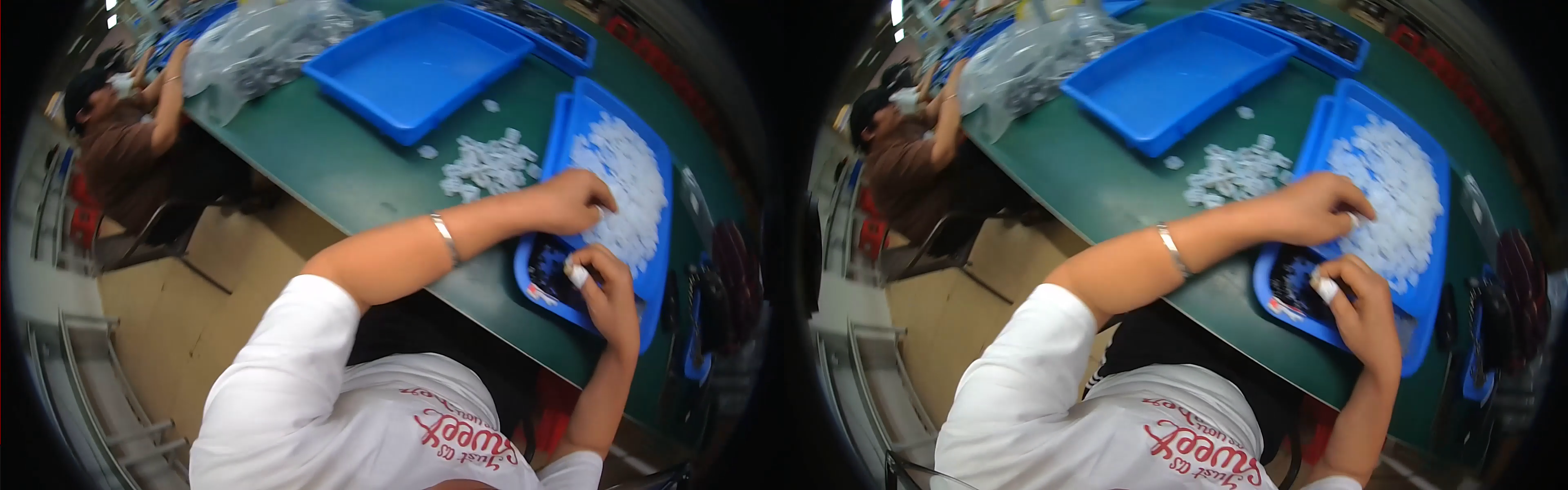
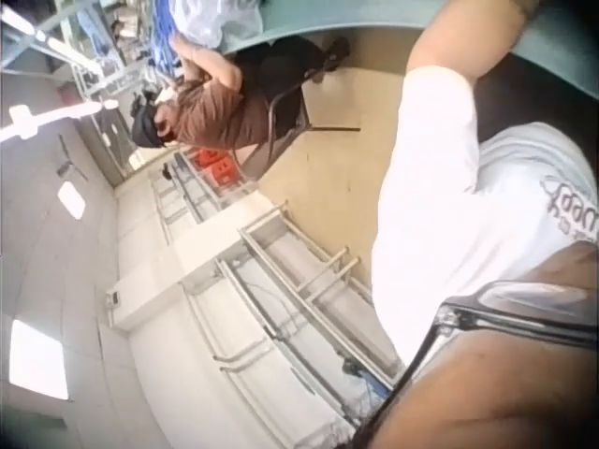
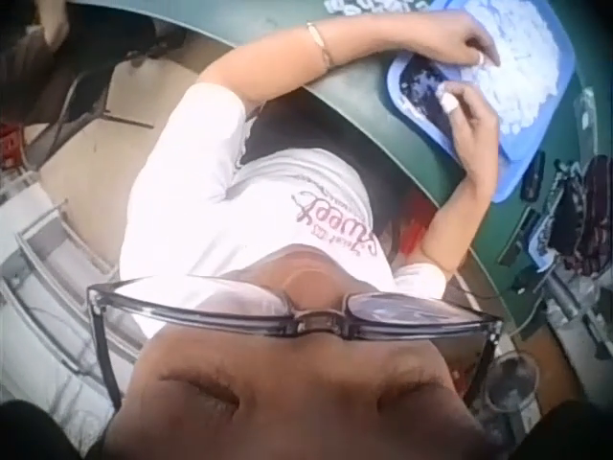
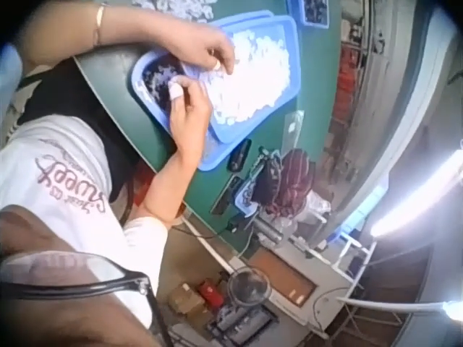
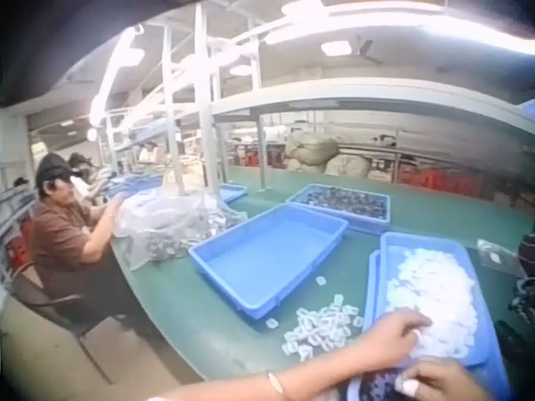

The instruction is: The person assembles small plastic components by taking pieces from the trays and attaching them together by hand.

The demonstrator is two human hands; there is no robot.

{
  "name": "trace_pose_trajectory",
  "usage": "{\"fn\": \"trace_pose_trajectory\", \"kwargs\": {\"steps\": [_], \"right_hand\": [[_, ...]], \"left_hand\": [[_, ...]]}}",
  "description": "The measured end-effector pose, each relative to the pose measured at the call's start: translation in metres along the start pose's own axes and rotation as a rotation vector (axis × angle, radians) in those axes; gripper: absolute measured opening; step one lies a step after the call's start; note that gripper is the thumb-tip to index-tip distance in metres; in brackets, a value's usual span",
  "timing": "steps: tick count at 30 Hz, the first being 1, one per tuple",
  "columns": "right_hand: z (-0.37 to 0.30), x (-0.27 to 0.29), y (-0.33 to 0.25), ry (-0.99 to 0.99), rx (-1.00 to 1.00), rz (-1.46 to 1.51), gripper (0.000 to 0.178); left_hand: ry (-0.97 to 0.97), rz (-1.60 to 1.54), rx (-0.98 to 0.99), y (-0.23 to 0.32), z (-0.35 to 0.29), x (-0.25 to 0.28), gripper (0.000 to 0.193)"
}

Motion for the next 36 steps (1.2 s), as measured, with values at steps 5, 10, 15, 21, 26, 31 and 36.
{"fn": "trace_pose_trajectory", "kwargs": {"steps": [5,10,15,21,26,31,36], "right_hand": [[0.003,0.007,0.009,0.099,-0.163,0.521,0.010],[0.001,0.017,0.012,0.337,-0.137,0.546,0.010],[0.002,0.014,0.016,0.464,-0.153,0.445,0.011],[0.006,0.009,0.019,0.548,-0.149,0.327,0.010],[0.006,0.007,0.021,0.592,-0.126,0.131,0.012],[0.007,0.007,0.023,0.573,-0.179,0.060,0.014],[0.008,0.010,0.029,0.633,-0.161,0.171,0.018]], "left_hand": [[-0.082,-0.351,0.329,0.006,-0.007,0.011,0.028],[-0.100,-0.468,0.364,0.014,-0.004,0.005,0.031],[-0.138,-0.468,0.394,0.016,-0.002,0.005,0.030],[-0.122,-0.514,0.415,0.019,-0.003,0.005,0.031],[-0.130,-0.509,0.415,0.019,-0.003,0.002,0.034],[-0.120,-0.447,0.372,0.020,-0.004,0.001,0.034],[-0.110,-0.445,0.366,0.029,-0.004,-0.001,0.033]]}}
Point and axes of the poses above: each hand's wrist, its own z-axis towards the middle knuckle, its own x-axis out of the back of the hand, y = z × x, the point moved 1 cm from there along z, towards the middle knuckle, and after that the axes turned 3 degrees about -y, right-handed, at the moved point
